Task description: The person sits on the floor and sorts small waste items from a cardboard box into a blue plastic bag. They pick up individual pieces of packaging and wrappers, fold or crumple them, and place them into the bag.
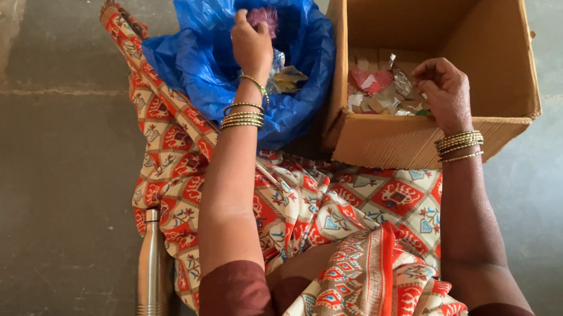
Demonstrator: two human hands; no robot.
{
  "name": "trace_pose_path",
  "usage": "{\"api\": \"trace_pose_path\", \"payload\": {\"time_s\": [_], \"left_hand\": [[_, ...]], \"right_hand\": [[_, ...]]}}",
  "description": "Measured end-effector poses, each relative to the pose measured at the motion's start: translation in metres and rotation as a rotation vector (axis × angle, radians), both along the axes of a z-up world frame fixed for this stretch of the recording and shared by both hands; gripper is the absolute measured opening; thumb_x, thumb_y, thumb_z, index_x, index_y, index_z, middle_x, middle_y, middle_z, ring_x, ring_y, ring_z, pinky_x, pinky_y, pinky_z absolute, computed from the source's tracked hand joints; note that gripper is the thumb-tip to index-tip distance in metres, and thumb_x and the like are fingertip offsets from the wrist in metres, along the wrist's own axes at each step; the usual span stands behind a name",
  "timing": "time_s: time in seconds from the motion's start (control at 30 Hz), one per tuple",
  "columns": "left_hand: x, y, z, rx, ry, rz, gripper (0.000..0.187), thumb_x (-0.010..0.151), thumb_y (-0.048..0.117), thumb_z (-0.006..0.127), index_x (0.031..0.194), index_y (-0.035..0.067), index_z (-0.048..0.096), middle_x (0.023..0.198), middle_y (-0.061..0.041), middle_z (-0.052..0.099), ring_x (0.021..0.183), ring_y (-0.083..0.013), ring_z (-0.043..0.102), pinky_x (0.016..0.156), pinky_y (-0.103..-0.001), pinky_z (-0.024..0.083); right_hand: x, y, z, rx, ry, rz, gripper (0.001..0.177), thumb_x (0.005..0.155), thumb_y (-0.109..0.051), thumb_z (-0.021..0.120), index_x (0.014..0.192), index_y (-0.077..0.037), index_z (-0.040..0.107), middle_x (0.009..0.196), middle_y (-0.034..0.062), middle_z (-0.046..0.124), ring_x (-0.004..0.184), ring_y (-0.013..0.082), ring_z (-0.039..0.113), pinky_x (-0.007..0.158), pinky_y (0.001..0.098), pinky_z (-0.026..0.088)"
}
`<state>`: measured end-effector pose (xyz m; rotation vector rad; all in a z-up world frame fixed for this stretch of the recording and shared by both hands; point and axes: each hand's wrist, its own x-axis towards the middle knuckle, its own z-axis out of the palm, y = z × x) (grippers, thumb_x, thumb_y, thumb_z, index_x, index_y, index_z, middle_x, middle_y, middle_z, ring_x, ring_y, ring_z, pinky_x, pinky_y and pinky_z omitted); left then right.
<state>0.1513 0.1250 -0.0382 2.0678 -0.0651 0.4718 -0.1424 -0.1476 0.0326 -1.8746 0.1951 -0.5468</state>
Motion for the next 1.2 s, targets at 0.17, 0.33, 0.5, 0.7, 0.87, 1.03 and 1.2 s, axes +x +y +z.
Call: {"api": "trace_pose_path", "payload": {"time_s": [0.17,0.33,0.5,0.7,0.87,1.03,1.2], "left_hand": [[-0.018,-0.006,-0.005,0.191,0.152,-0.099,0.081,0.08,0.025,0.078,0.144,-0.004,0.037,0.133,-0.036,0.051,0.13,-0.0488,0.046,0.109,-0.052,0.038],[-0.089,-0.049,0.014,0.178,-0.266,-0.227,0.07,0.094,0.024,0.071,0.148,-0.005,0.037,0.147,-0.036,0.046,0.145,-0.048,0.041,0.127,-0.053,0.026],[-0.188,-0.071,0.041,0.103,-0.301,-0.445,0.072,0.099,0.026,0.066,0.152,-0.007,0.031,0.155,-0.039,0.033,0.147,-0.0534,0.031,0.126,-0.057,0.024],[-0.234,-0.056,0.039,0.09,-0.307,-0.528,0.075,0.094,0.009,0.06,0.156,-0.005,0.022,0.159,-0.036,0.024,0.15,-0.0541,0.026,0.129,-0.055,0.024],[-0.247,-0.047,0.017,-0.17,-0.059,-0.615,0.075,0.092,-0.01,0.047,0.161,-0.001,0.019,0.165,-0.032,0.022,0.154,-0.045,0.028,0.128,-0.045,0.028],[-0.258,-0.038,0.011,-0.284,-0.137,-0.679,0.085,0.084,-0.018,0.042,0.162,-0.002,0.011,0.168,-0.027,0.019,0.161,-0.0407,0.019,0.135,-0.045,0.017],[-0.268,-0.02,0.014,-0.32,-0.105,-0.784,0.086,0.084,-0.015,0.042,0.162,-0.003,0.009,0.169,-0.027,0.013,0.162,-0.0409,0.012,0.136,-0.045,0.013]], "right_hand": [[0.003,-0.001,-0.001,-0.021,0.006,-0.038,0.024,0.089,0.016,0.053,0.106,0.002,0.065,0.097,0.005,0.071,0.084,0.0085,0.065,0.074,0.0221,0.054],[0.0,-0.004,-0.008,-0.039,0.023,-0.139,0.025,0.088,0.016,0.051,0.103,0.0,0.065,0.093,0.0034,0.07,0.082,0.0081,0.067,0.07,0.0222,0.054],[-0.001,-0.003,-0.012,-0.154,-0.04,-0.206,0.024,0.087,0.018,0.053,0.1,0.001,0.064,0.091,0.0046,0.069,0.082,0.009,0.069,0.072,0.0217,0.057],[-0.006,0.001,-0.014,-0.126,-0.018,-0.227,0.027,0.087,0.019,0.048,0.101,0.001,0.062,0.092,0.0045,0.069,0.083,0.0085,0.068,0.069,0.0218,0.056],[-0.014,0.009,-0.013,-0.079,-0.015,-0.158,0.028,0.086,0.02,0.048,0.102,0.002,0.061,0.096,0.005,0.069,0.084,0.0091,0.067,0.072,0.0219,0.055],[-0.025,0.018,0.002,0.081,0.221,-0.07,0.024,0.087,0.011,0.055,0.106,0.0,0.065,0.095,0.0038,0.07,0.082,0.0092,0.068,0.07,0.0236,0.054],[-0.011,0.0,0.039,-0.489,0.512,0.061,0.025,0.092,-0.008,0.069,0.116,-0.003,0.073,0.103,0.0114,0.077,0.089,0.0198,0.073,0.08,0.0348,0.058]]}}
